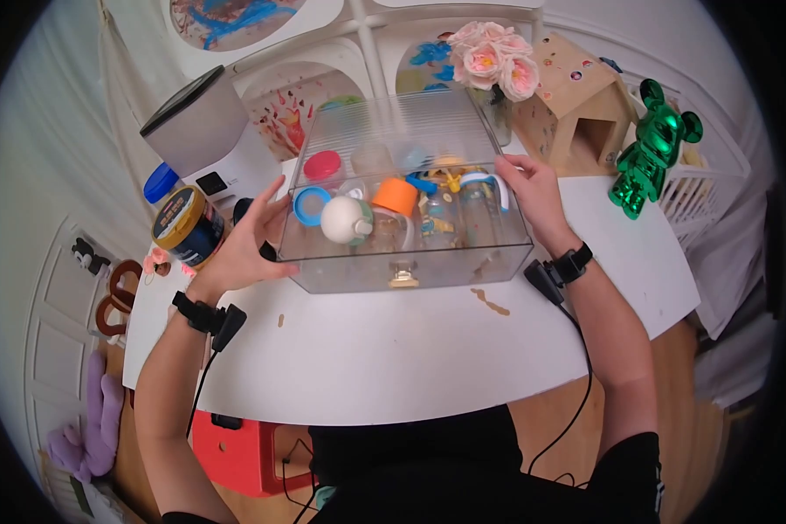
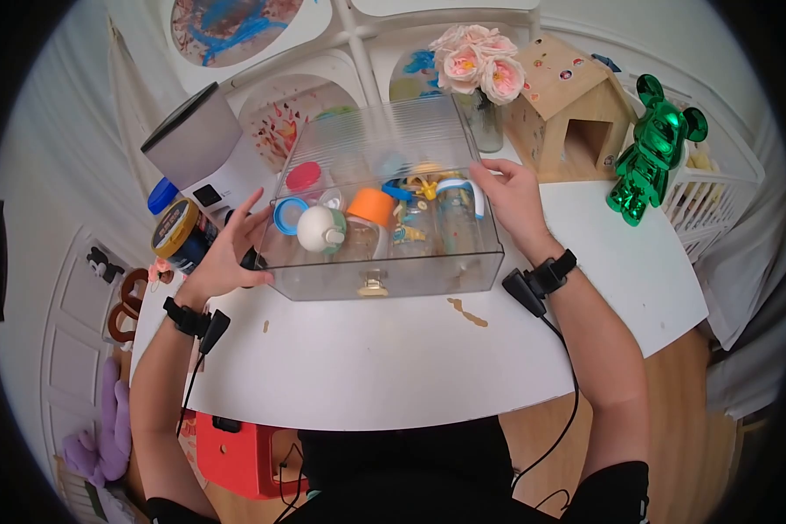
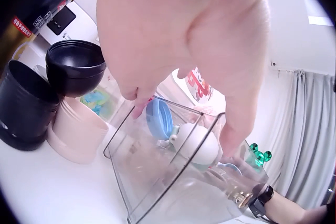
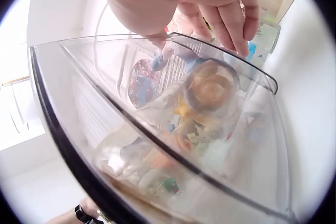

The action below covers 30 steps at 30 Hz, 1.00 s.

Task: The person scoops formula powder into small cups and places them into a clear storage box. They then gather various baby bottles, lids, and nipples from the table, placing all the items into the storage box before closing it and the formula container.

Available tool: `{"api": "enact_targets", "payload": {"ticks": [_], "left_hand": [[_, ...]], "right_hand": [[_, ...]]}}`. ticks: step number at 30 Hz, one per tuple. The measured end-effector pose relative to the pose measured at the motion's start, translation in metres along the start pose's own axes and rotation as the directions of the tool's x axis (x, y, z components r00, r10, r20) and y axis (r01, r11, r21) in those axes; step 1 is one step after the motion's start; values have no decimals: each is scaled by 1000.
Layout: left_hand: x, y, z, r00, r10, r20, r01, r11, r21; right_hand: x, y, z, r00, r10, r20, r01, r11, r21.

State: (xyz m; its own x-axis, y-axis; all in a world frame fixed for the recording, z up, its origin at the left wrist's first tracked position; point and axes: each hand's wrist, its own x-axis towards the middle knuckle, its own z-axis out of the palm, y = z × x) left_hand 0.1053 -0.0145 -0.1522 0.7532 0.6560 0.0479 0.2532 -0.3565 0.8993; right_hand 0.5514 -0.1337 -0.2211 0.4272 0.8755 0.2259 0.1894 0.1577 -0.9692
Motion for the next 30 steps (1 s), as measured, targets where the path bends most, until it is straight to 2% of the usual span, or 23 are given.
{"api": "enact_targets", "payload": {"ticks": [1, 3, 5, 7, 10, 13, 16, 19, 22, 23, 26, 29, 30], "left_hand": [[2, 0, 0, 999, -11, -33, 10, 999, -32], [3, -2, -5, 999, -20, -31, 20, 1000, 16], [6, -5, -10, 1000, -13, -18, 15, 995, 100], [10, -8, -13, 1000, 10, -2, -9, 976, 219], [21, -7, -7, 991, 110, 71, -121, 979, 167], [15, 0, -10, 1000, 7, 23, -17, 890, 455], [8, 2, -4, 999, 47, -9, -36, 870, 492], [7, 14, -5, 999, 36, 15, -37, 716, 697], [13, 38, -2, 994, -12, 108, -91, 459, 884], [16, 36, -3, 986, 50, 158, -165, 379, 910], [21, 38, -4, 981, 35, 190, -191, 320, 928], [17, 48, 3, 990, 38, 135, -140, 297, 945], [16, 57, 7, 991, 8, 131, -126, 333, 934]], "right_hand": [[1, -3, 0, 1000, -5, -19, 5, 1000, -24], [7, -1, -10, 997, 15, 71, -9, 997, -81], [6, 2, -16, 989, 50, 137, -47, 999, -27], [0, -7, -16, 978, 84, 190, -111, 984, 137], [-7, -18, -15, 961, 25, 274, -23, 1000, -11], [-2, -8, -14, 935, 39, 353, -14, 997, -75], [-9, -12, -8, 941, -3, 337, 18, 999, -42], [-3, -4, -10, 939, -3, 345, 24, 998, -58], [-4, -5, -10, 938, -18, 347, 32, 999, -35], [-5, -6, -9, 936, -24, 350, 34, 999, -21], [-7, -11, -7, 934, -53, 353, 50, 999, 17], [-11, -14, -7, 936, -67, 345, 60, 998, 31], [-10, -13, -7, 936, -64, 345, 56, 998, 33]]}}
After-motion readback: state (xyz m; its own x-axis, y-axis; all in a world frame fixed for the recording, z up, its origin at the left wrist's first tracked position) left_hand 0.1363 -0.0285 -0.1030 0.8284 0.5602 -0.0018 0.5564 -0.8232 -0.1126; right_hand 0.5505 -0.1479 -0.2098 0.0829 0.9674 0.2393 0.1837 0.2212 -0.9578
